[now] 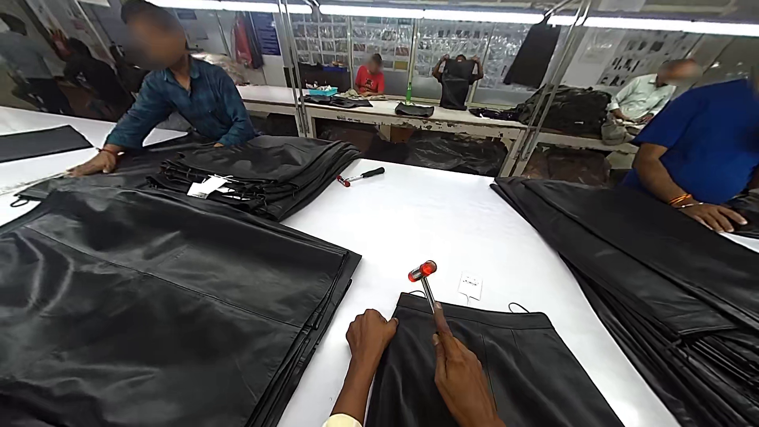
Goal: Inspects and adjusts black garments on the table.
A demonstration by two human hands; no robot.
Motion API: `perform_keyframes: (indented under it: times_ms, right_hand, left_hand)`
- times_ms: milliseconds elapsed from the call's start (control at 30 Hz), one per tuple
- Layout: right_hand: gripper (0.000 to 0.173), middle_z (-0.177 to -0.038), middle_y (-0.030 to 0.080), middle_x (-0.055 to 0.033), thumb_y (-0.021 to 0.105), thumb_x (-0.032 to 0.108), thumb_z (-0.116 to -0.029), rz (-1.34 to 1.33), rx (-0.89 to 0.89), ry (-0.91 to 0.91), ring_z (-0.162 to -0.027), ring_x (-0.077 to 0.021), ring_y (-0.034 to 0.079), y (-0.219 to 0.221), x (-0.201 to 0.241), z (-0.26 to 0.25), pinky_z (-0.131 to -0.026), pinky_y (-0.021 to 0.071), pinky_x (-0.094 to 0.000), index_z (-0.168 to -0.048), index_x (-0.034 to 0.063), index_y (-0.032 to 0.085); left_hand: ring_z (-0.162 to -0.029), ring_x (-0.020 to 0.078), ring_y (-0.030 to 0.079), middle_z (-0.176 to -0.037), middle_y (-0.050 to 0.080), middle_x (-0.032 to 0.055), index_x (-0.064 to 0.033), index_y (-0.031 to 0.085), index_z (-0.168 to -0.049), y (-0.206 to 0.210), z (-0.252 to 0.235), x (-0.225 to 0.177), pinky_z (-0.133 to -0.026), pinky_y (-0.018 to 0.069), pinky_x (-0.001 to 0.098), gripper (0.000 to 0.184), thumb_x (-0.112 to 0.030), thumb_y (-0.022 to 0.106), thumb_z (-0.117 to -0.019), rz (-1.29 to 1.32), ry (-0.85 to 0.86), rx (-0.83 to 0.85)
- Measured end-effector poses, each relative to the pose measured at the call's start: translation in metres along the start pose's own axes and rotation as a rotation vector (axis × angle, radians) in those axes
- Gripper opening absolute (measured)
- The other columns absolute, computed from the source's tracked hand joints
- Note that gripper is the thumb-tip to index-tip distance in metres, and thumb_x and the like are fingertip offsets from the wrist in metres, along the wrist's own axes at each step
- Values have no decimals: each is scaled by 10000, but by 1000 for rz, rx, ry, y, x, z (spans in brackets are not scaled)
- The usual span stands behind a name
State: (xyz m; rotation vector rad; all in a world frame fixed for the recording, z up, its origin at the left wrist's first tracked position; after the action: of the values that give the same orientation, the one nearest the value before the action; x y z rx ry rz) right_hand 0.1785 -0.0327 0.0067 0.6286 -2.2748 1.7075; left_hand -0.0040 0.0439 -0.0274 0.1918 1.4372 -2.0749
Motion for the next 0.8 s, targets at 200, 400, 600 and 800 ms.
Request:
perform_keyframes:
  times_ms: [200, 400, 600, 800]
  right_hand:
    - [522, -887, 710, -119, 335, 332, -1093, -6, 231, 51, -759, -309, 688, 1, 7, -1, -702, 556, -490, -1613, 283, 349]
    - [551, -961, 712, -152, 297, 343, -1101, 45, 450, 124, -869, -361, 692, 21, -10, 4, -792, 541, -533, -1646, 338, 213]
    - [551, -887, 692, -130, 307, 320, -1095, 47, 318, 91, -790, -333, 681, 24, -5, 6, -719, 548, -509, -1642, 313, 246]
    - [508, -826, 688, -101, 369, 300, -1082, -28, -25, 13, -655, -276, 670, 4, 6, -11, -593, 557, -463, -1580, 222, 426]
  left_hand:
    - [-1082, 296, 693, -1075, 748, 114, -138, 769, -1031, 0, 0, 0, -896, 526, 550, 500, -596, 595, -932, -1, 13, -4]
    - [-1082, 301, 690, -1070, 744, 119, -121, 760, -1012, 3, 1, 0, -885, 526, 543, 510, -594, 584, -939, -26, 16, 3]
    - [-1084, 289, 691, -1081, 745, 113, -130, 761, -1020, 2, 0, 0, -889, 526, 538, 503, -593, 580, -938, -26, 5, -3]
    - [-1091, 296, 691, -1080, 746, 115, -131, 763, -1025, -1, -1, 0, -890, 527, 543, 510, -598, 578, -938, -24, 12, -9]
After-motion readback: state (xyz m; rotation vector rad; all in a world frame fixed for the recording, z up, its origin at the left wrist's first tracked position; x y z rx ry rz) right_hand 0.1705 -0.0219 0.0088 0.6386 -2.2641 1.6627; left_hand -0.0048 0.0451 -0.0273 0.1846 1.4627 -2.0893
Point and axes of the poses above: each hand's wrist, its own z-axis away from the middle knuckle, its own y-axis out of the palm, x = y × z, the point moved 6 cm from there along -z, towards the middle knuckle
